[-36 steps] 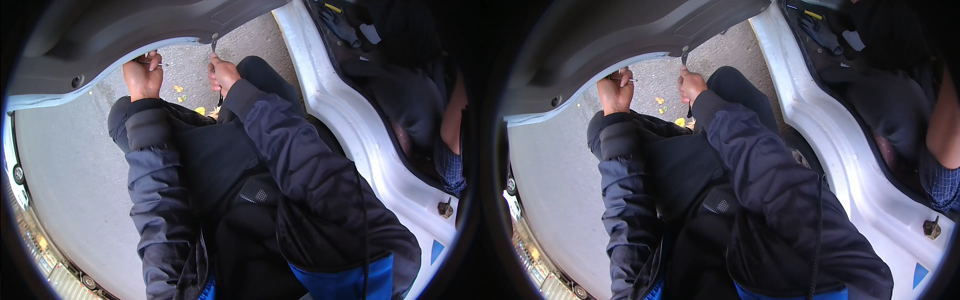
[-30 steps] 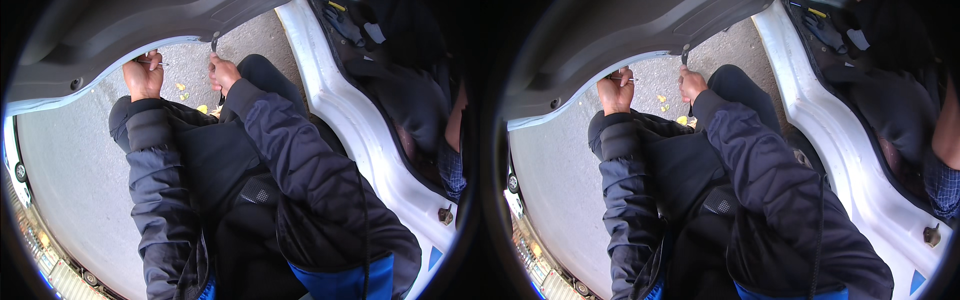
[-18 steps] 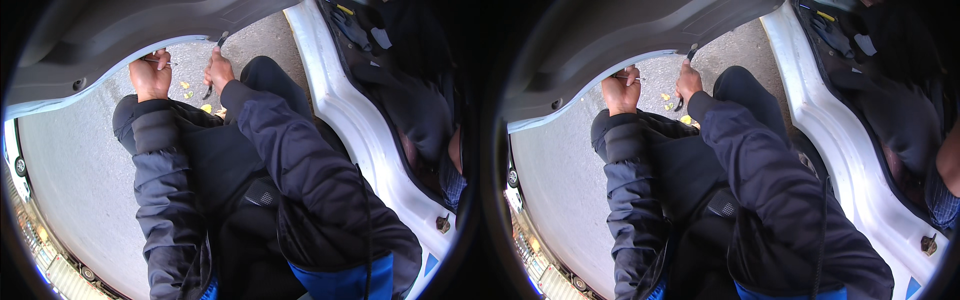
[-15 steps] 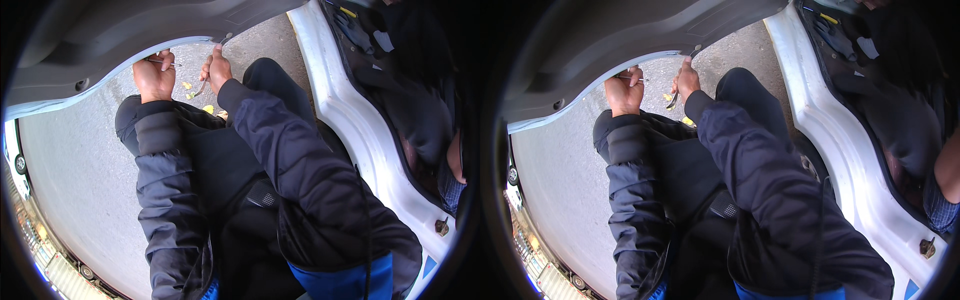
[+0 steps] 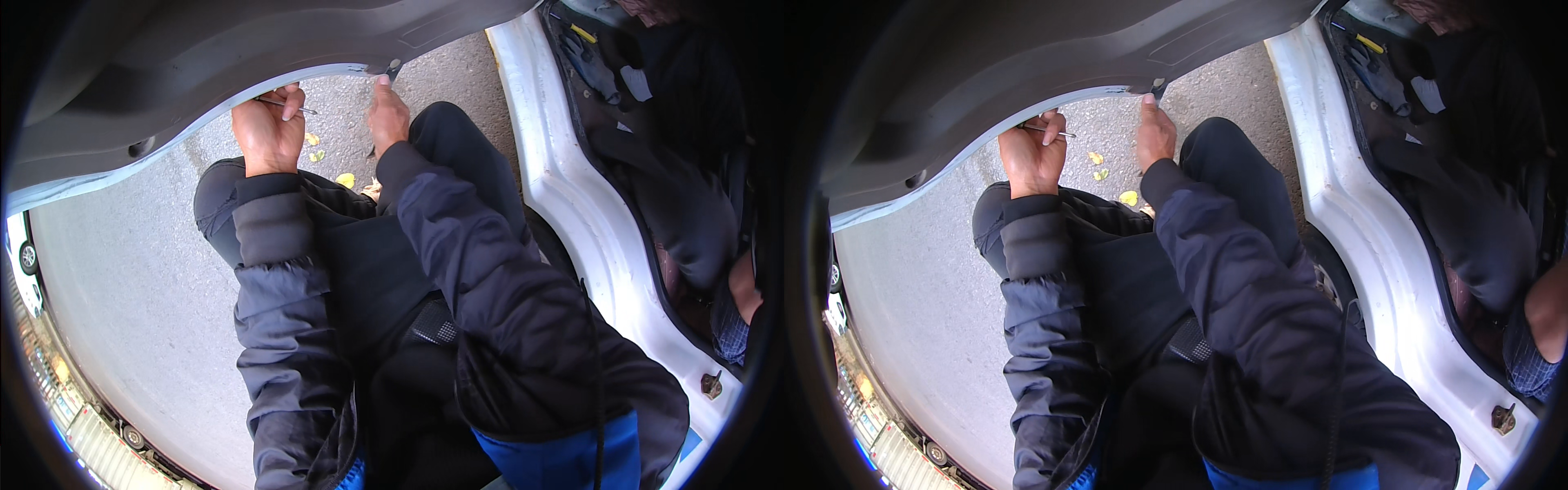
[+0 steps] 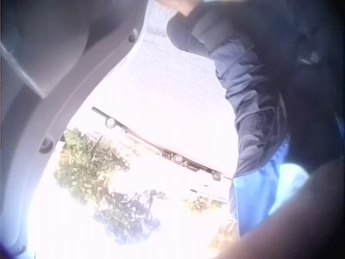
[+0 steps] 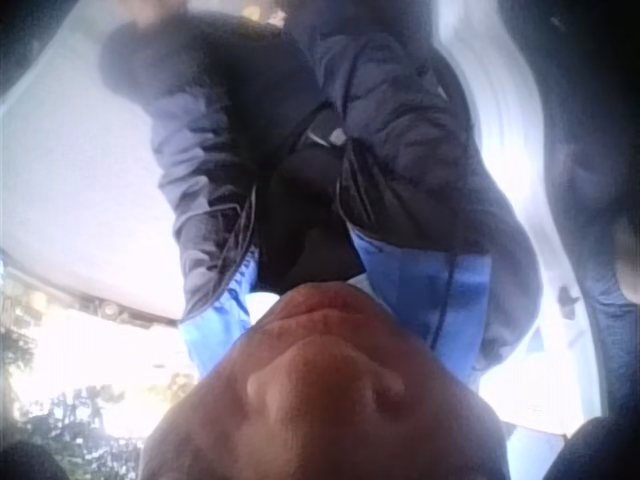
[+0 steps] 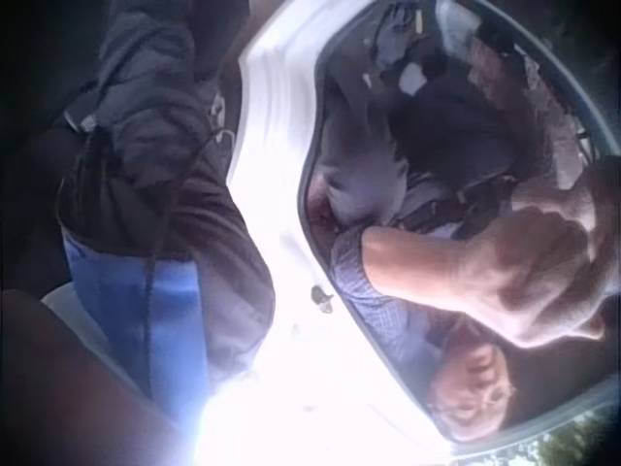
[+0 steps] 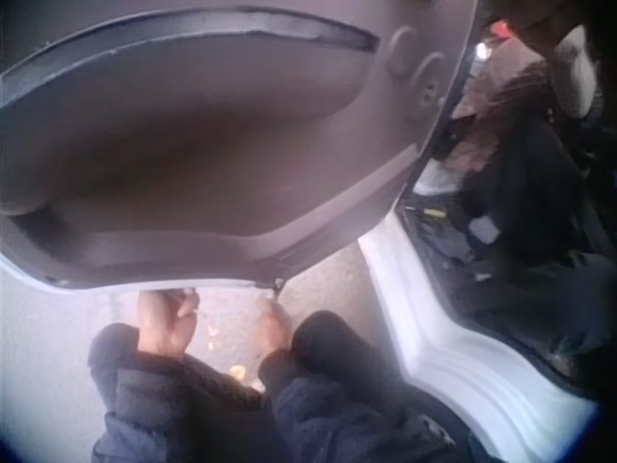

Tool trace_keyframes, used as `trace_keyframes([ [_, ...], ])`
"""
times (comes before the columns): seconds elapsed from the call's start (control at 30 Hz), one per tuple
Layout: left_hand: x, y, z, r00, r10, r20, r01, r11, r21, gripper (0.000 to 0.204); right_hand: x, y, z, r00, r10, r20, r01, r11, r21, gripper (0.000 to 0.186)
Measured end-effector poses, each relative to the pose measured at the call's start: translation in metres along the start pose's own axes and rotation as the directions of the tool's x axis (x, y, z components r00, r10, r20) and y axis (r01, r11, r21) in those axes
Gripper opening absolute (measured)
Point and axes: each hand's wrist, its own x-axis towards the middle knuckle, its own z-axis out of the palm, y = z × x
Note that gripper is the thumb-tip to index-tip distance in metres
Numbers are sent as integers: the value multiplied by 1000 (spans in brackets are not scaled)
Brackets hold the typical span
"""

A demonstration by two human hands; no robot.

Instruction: The person removes the interior door panel of a white car. They use a screwdriver to remove screws, pry off clips, and detach the panel from the door frame. The panel is fully removed by the end of the clip.

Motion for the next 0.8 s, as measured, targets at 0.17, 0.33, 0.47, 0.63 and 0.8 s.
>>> trace_keyframes([
  [0.17,-1,0,4,1000,3,-18,-2,1000,26,34,19,-11,-40,981,18,193,23,978,-206,61],
  [0.33,-1,-2,8,1000,16,-13,-16,1000,-5,36,19,-7,-26,977,-40,209,40,999,6,53],
  [0.47,-2,-1,8,1000,5,-21,-5,1000,15,36,14,-2,-11,964,66,258,-131,961,245,55],
  [0.63,-1,-2,8,999,0,-41,1,1000,24,35,14,-10,-17,948,75,309,-161,952,262,57],
  [0.8,-1,-2,7,999,-1,-48,2,1000,19,37,18,-25,-15,914,105,392,-282,859,428,47],
])
